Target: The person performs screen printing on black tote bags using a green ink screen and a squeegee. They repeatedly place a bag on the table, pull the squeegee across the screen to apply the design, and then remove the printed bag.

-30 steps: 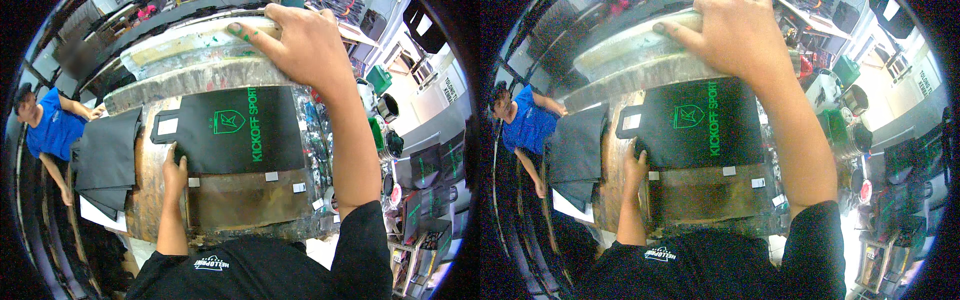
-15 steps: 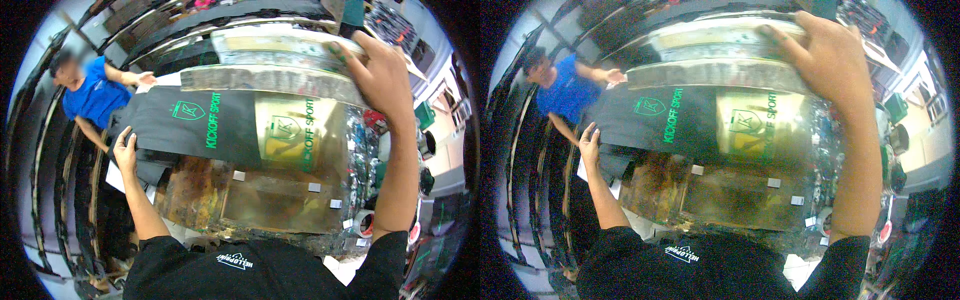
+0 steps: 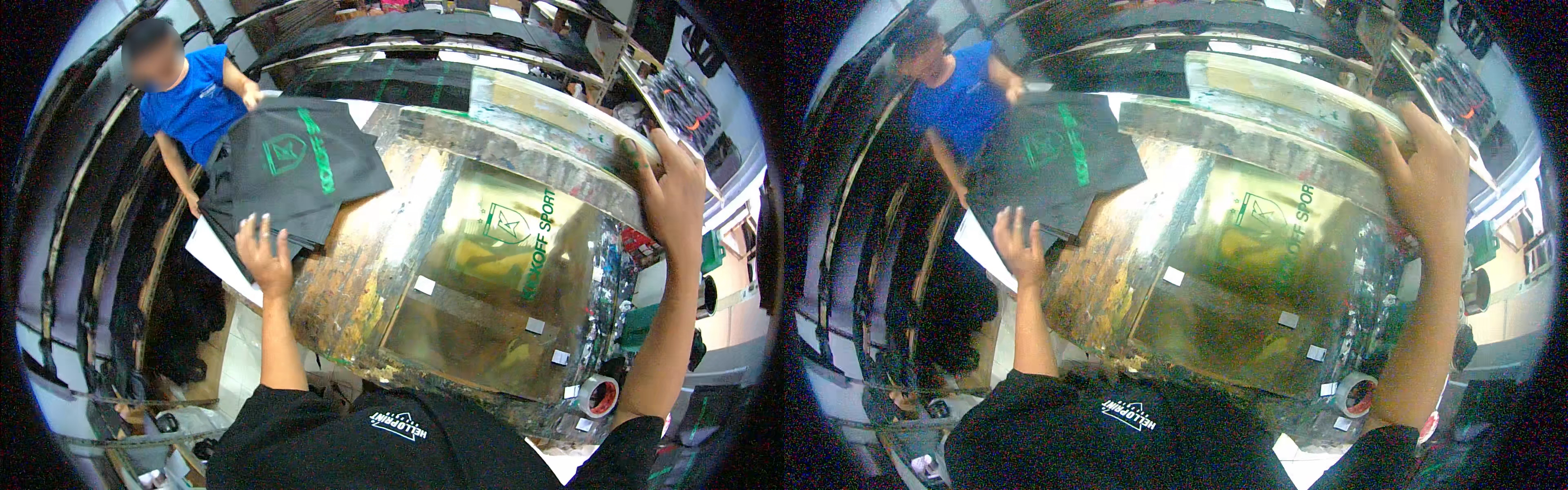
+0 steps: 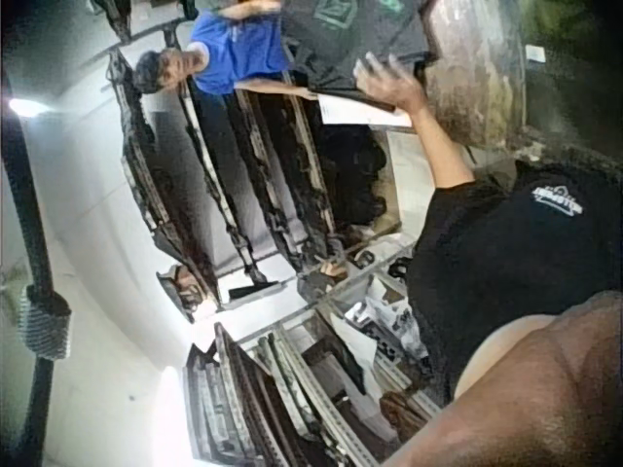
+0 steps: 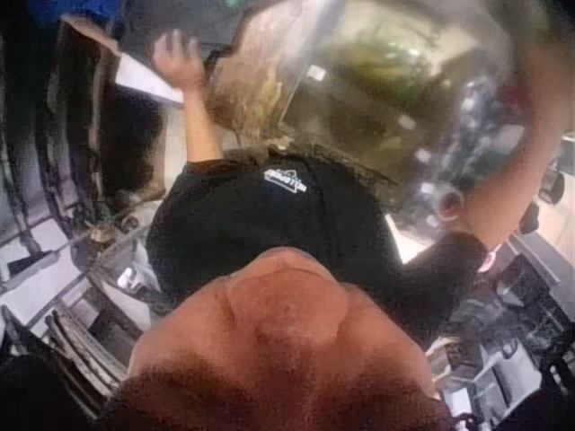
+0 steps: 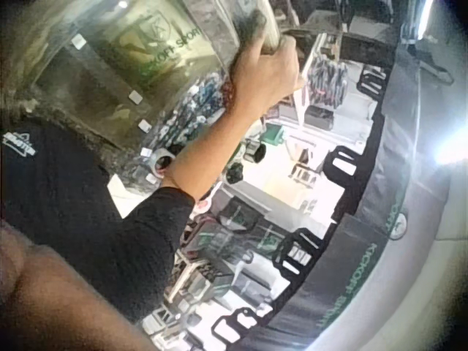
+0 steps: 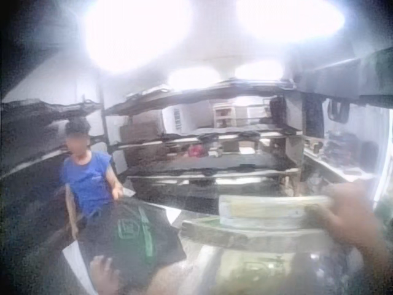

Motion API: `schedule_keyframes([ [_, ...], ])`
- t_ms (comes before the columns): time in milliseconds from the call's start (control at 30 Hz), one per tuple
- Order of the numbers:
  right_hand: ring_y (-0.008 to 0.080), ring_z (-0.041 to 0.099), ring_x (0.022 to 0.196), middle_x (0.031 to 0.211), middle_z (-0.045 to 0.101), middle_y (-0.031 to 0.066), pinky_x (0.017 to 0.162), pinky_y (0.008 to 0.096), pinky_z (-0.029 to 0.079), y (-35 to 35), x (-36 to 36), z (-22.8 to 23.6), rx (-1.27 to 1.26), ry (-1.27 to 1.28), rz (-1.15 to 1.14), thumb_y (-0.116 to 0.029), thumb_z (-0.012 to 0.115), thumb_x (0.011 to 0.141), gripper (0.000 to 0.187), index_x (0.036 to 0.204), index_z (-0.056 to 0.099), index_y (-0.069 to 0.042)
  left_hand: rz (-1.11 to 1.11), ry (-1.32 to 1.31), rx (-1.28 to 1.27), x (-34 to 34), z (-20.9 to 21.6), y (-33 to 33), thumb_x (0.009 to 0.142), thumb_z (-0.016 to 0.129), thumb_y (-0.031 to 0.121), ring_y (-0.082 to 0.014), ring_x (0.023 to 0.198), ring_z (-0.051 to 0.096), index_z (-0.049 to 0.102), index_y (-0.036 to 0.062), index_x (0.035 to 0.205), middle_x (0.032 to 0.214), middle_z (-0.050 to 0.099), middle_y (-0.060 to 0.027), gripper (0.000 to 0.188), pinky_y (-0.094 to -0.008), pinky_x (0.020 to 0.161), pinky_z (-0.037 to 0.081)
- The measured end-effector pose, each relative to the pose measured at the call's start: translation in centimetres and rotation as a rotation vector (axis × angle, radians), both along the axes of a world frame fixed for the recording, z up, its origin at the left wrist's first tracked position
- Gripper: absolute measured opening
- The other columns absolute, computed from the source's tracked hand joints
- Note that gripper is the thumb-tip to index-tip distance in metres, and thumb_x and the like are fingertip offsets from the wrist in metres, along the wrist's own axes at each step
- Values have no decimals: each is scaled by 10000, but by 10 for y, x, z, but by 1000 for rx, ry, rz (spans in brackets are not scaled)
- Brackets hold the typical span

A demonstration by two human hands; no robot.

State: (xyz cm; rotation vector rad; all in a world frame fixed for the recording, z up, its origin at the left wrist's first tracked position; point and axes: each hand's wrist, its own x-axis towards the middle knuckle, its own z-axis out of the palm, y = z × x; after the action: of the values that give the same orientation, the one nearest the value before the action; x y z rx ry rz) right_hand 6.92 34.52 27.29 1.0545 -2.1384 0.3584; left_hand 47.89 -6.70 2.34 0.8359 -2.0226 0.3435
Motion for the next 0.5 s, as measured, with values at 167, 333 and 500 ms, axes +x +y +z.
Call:
schedule_keyframes([
  [167,472,619,914,898,661,256,953,507,433,1,-2,4,37,-92,-43,-533,578,1028,529,997,637,-8,-180,-351,195,-18,-1,-28,1023,666,391,-403,1543,355,599,94,1481,1587,507,-160,549,-573,1290,207],
  [333,471,605,880,862,641,253,915,503,432,0,-3,3,39,-82,-20,-541,574,1029,537,965,615,-9,24,-726,517,-20,-22,-50,1067,480,586,-390,1615,209,368,137,1656,1734,291,-154,749,-580,1303,140],
  [500,468,607,863,860,647,246,892,500,431,0,-1,4,17,-62,-2,-536,580,1028,533,957,618,-9,46,-676,425,-15,-59,-62,1096,434,519,-383,1574,311,435,129,1622,1707,362,-134,656,-572,1277,222],
])
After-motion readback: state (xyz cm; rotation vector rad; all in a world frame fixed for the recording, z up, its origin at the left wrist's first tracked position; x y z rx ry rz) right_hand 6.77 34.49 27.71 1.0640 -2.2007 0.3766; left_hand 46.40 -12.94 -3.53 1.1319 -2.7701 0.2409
